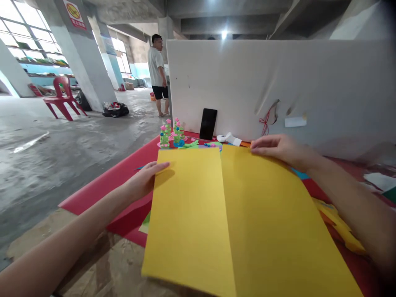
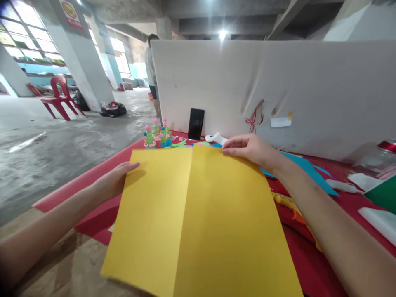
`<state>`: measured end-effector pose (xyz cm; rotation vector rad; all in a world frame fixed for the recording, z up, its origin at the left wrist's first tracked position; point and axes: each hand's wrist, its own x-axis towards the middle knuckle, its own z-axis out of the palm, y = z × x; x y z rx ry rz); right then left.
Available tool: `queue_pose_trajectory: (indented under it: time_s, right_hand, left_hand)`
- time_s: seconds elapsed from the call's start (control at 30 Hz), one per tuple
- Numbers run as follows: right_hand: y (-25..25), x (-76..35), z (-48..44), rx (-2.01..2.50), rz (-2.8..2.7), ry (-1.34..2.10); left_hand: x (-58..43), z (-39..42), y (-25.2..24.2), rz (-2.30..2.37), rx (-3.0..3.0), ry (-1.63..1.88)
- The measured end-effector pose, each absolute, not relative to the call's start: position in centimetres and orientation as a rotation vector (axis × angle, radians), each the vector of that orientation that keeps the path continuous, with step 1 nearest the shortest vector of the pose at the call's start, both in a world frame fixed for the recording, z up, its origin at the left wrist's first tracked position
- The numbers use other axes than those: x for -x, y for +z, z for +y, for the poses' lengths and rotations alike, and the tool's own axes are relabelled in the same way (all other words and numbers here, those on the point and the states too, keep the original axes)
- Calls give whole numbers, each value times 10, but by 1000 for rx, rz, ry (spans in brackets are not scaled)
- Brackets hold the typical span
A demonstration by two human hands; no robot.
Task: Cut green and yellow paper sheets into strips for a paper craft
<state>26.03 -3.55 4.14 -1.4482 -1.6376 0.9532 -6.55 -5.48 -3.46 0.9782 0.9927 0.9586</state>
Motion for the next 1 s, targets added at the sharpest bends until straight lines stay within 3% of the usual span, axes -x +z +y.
queue_pose_trajectory:
  time_s: [0.53, 1.0]
  right_hand:
    - [-48, -271, -69, 1472, -1249, 1327]
    - [-57, -256, -109, 1771, -1072, 773]
  left_hand:
    - [55, -53, -57, 1469, -1382, 1138]
    - [46, -62, -60, 1665, -1337, 1244]
